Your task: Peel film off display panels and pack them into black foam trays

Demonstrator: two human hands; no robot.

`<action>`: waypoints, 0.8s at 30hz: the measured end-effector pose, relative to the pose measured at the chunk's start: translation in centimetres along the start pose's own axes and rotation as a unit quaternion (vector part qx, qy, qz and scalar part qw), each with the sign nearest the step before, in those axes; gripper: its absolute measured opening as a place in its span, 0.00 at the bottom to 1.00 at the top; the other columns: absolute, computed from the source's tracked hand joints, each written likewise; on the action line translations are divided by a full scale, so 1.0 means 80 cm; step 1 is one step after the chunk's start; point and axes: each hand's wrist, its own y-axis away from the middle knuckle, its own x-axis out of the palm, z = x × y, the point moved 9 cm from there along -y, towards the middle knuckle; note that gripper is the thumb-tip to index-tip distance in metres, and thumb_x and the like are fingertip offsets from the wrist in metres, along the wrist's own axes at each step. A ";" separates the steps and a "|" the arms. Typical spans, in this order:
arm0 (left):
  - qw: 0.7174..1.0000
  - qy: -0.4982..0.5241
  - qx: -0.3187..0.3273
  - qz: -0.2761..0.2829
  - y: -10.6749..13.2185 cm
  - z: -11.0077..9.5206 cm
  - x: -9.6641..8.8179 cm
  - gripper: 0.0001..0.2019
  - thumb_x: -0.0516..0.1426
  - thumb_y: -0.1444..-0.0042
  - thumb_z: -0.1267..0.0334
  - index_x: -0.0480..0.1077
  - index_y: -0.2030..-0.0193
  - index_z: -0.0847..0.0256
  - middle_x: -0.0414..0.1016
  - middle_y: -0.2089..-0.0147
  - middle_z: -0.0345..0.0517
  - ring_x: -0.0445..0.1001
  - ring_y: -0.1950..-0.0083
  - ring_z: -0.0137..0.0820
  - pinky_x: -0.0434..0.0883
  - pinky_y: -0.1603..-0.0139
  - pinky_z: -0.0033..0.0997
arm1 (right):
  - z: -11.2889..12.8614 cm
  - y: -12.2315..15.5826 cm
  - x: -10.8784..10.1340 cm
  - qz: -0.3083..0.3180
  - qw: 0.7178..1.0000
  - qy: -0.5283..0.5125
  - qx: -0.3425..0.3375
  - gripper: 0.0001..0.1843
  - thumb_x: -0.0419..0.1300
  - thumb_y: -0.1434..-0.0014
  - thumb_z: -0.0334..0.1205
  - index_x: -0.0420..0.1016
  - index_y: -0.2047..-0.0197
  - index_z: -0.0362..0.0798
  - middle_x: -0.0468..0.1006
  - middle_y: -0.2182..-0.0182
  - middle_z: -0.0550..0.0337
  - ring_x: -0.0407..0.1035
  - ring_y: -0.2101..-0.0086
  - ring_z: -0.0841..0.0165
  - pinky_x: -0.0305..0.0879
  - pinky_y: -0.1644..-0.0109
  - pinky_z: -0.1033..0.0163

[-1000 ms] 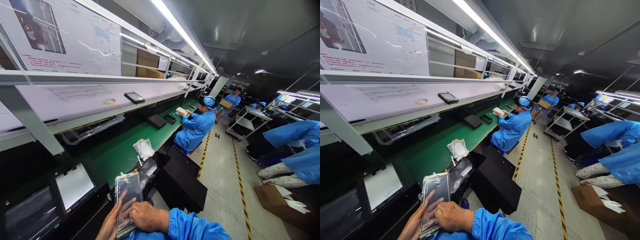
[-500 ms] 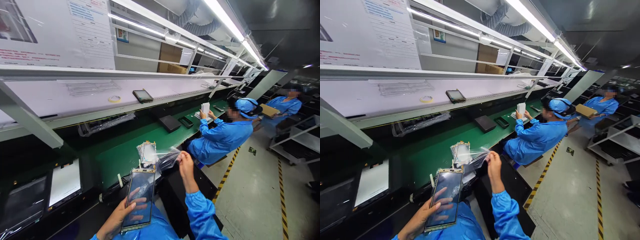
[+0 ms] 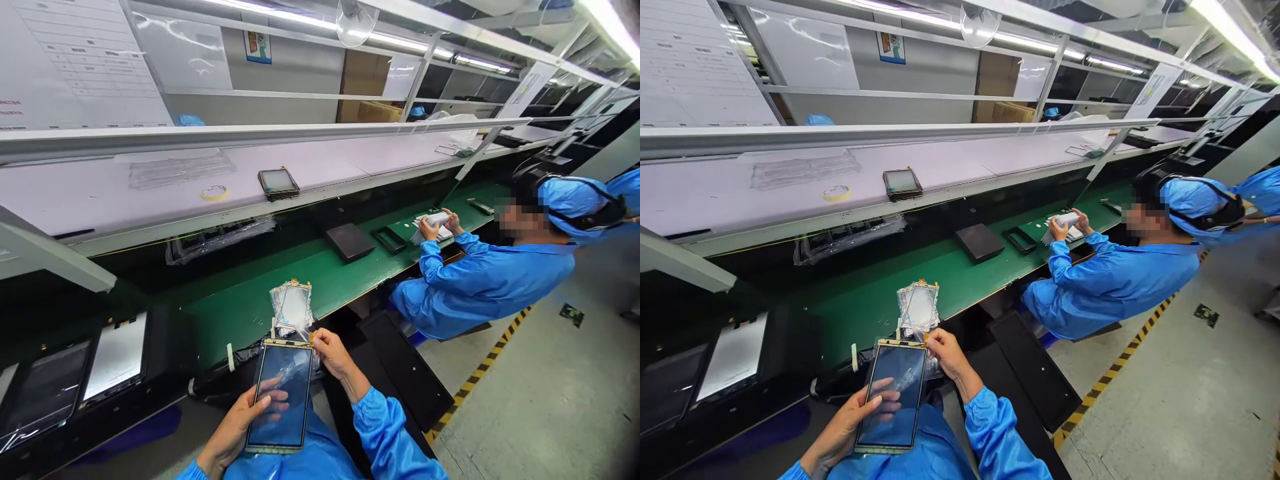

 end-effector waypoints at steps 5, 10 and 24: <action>1.000 0.010 -0.009 0.010 0.001 0.006 -0.008 0.24 0.70 0.51 0.51 0.76 0.50 0.62 0.84 0.51 0.60 0.81 0.49 0.51 0.69 0.42 0.51 | -0.043 -0.003 0.016 0.032 0.995 -0.085 0.045 0.32 0.73 0.58 0.64 0.62 0.76 0.49 0.62 0.82 0.72 0.49 0.82 0.79 0.47 0.78 0.69; 0.999 0.042 0.031 0.003 0.023 -0.012 -0.036 0.25 0.72 0.56 0.52 0.77 0.53 0.58 0.85 0.63 0.49 0.82 0.59 0.45 0.71 0.50 0.43 | -0.088 0.012 0.046 0.126 0.981 0.129 0.074 0.22 0.73 0.52 0.53 0.68 0.71 0.47 0.68 0.78 0.70 0.60 0.77 0.76 0.55 0.72 0.71; 0.944 0.088 0.036 -0.317 0.125 0.024 -0.224 0.23 0.64 0.53 0.37 0.83 0.57 0.50 0.85 0.50 0.44 0.75 0.40 0.55 0.61 0.30 0.55 | -0.244 -0.004 0.017 0.039 0.912 0.319 0.255 0.10 0.64 0.45 0.39 0.76 0.75 0.44 0.66 0.87 0.69 0.62 0.85 0.73 0.59 0.80 0.69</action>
